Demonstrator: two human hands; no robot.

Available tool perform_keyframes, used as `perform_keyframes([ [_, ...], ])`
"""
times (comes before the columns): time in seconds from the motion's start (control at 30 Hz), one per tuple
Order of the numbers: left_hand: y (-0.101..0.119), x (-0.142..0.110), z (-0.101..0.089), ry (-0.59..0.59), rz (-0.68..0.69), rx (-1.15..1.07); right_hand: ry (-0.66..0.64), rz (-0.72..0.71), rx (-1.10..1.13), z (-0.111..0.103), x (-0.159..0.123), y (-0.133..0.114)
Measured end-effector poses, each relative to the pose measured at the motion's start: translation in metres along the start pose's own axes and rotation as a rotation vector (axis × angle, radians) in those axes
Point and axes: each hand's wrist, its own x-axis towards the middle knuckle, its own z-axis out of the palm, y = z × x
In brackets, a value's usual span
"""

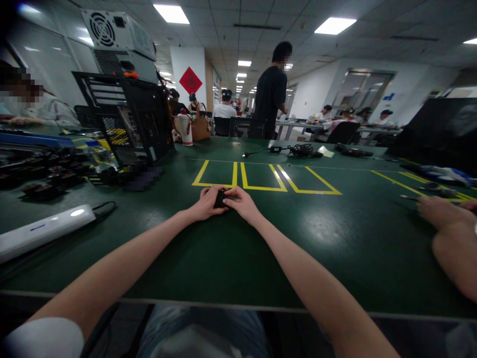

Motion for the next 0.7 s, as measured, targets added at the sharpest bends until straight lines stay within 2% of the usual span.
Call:
perform_keyframes([
  [0.07,0.0,0.0002,0.0006,0.006,-0.003,-0.002,0.013,0.002,0.002,0.0001,0.0011,0.0005],
  [0.27,0.0002,-0.0004,-0.0003,0.01,0.008,-0.016,-0.058,0.007,0.02,-0.0022,-0.0009,0.0004],
  [0.53,0.0,-0.0002,-0.0006,0.007,0.001,-0.009,-0.008,0.015,0.041,0.0002,0.0002,-0.0005],
  [0.7,0.0015,-0.0005,-0.0015,0.0,-0.004,-0.013,-0.048,0.026,0.058,-0.001,-0.0008,-0.0021],
])
